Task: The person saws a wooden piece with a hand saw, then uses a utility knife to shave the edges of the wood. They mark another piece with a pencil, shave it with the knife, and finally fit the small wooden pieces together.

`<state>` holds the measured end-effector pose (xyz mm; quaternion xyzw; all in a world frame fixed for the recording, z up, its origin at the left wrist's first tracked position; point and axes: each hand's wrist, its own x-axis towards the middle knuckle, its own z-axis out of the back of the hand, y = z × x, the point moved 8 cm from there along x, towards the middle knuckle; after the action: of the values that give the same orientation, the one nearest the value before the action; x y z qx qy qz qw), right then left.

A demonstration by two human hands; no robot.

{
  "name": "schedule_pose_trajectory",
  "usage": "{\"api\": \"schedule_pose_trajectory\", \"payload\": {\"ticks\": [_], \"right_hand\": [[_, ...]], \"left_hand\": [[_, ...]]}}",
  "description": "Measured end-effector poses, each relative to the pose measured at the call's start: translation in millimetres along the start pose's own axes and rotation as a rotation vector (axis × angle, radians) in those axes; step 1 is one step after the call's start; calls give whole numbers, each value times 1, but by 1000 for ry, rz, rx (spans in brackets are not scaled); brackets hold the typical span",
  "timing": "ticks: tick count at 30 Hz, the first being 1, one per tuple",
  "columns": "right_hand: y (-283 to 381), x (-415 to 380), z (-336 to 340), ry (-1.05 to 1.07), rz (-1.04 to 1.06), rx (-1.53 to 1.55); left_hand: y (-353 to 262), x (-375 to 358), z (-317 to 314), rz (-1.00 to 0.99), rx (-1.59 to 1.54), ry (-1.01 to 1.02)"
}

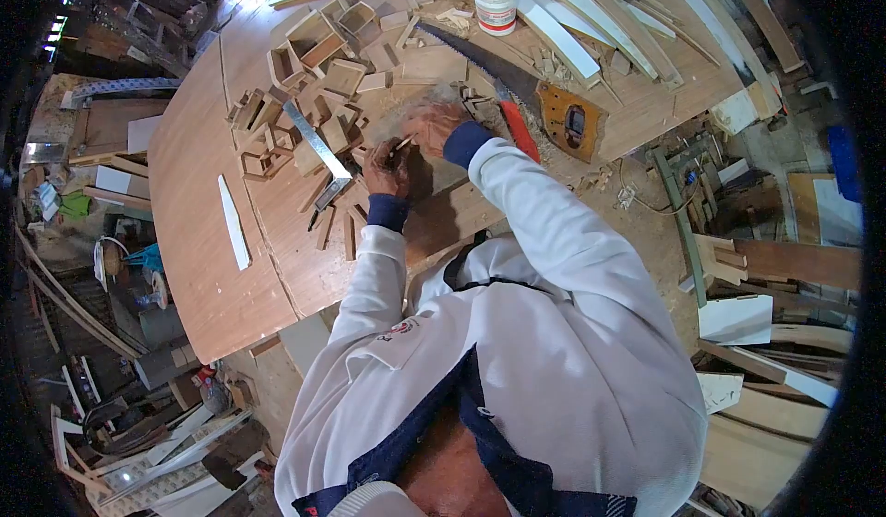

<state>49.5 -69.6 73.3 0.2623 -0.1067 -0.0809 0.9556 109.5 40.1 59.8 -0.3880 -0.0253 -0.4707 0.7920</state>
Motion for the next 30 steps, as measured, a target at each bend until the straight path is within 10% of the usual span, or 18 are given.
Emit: {"api": "schedule_pose_trajectory", "payload": {"ticks": [14, 22, 30], "right_hand": [[-12, 4, -15, -33, -61, -65], [-15, 13, 26, 49, -200, 161], [-18, 10, 26, 93, -135, 290]], "left_hand": [[-3, 3, 4, -58, -31, 5], [11, 13, -1, 309, -886, 47], [7, 14, -3, 307, -883, 143]]}}
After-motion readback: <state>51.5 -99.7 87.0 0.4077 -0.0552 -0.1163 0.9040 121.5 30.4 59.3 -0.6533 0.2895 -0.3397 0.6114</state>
